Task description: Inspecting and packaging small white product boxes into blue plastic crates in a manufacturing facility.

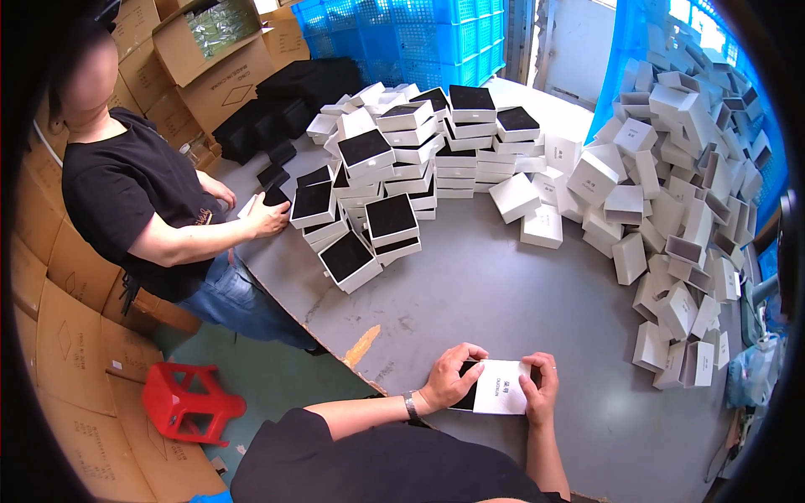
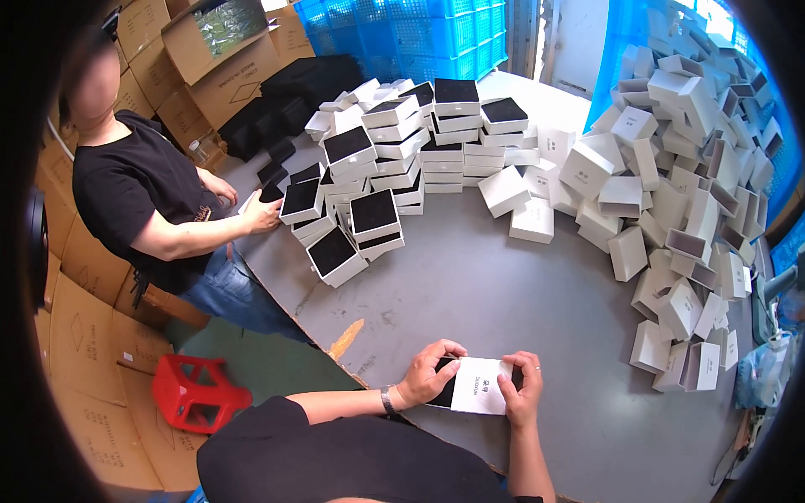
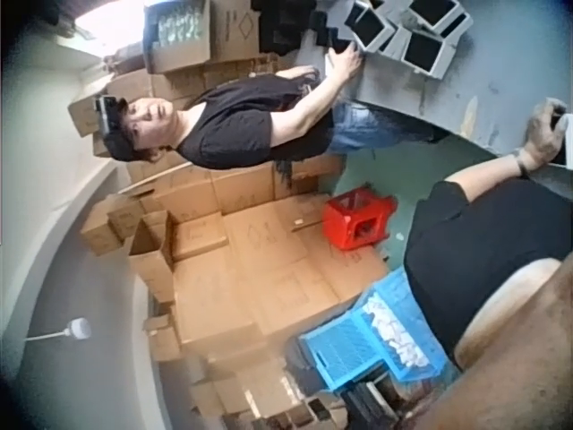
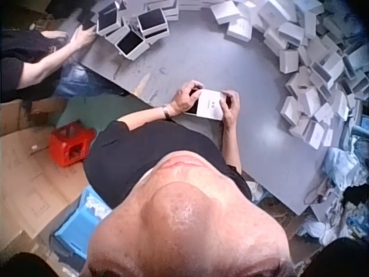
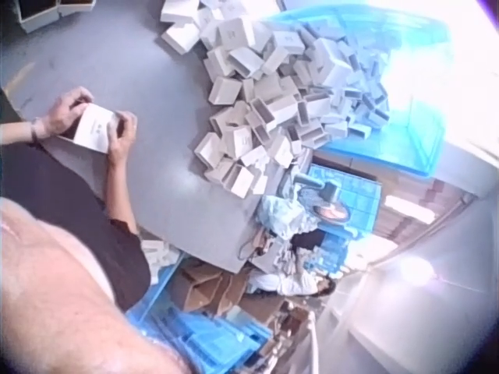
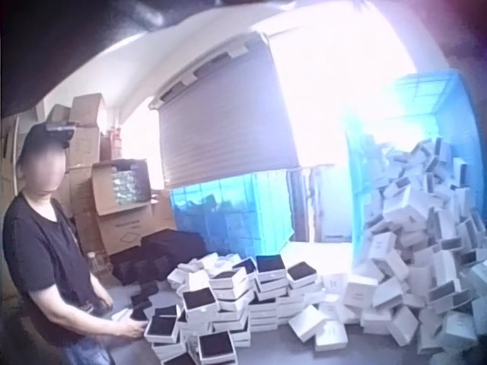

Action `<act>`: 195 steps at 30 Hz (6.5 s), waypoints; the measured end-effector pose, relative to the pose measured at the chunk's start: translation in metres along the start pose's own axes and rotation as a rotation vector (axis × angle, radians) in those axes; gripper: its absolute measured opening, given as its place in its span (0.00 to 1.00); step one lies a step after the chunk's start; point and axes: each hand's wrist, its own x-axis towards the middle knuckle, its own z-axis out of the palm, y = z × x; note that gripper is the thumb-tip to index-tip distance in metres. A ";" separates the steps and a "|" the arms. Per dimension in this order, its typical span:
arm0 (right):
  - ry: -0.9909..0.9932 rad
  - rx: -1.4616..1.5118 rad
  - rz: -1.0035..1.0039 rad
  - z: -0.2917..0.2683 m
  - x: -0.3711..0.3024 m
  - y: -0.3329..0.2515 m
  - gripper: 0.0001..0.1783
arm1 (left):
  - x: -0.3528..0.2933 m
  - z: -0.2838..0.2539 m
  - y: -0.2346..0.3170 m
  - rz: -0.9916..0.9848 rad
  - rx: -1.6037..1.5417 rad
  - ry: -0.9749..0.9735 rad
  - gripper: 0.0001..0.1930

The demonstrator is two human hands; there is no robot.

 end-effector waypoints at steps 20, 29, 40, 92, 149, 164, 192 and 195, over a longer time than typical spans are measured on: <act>-0.043 0.090 0.002 0.001 0.002 0.000 0.16 | -0.001 0.002 -0.007 0.041 0.023 0.026 0.13; -0.016 -0.045 -0.059 0.004 0.001 0.002 0.16 | -0.003 0.005 -0.002 -0.019 0.009 -0.003 0.15; -0.124 -0.386 -0.158 0.018 0.001 -0.020 0.18 | 0.014 0.036 -0.009 0.132 -0.212 -0.094 0.32; -0.299 -0.667 -0.233 0.042 0.028 -0.042 0.19 | 0.065 -0.140 0.216 1.722 -0.734 0.075 0.17; 0.228 -1.279 0.303 -0.088 0.101 -0.019 0.41 | 0.020 -0.119 0.007 0.134 0.517 0.040 0.43; -0.047 -1.071 0.093 -0.028 0.081 -0.030 0.41 | -0.014 -0.051 0.001 0.311 0.327 -0.308 0.42; 0.106 -0.459 -0.383 -0.008 0.040 0.004 0.44 | -0.008 -0.050 -0.002 0.250 0.457 -0.255 0.42; 0.102 -0.447 -0.392 -0.007 0.043 0.005 0.44 | -0.007 -0.050 -0.006 0.245 0.456 -0.253 0.42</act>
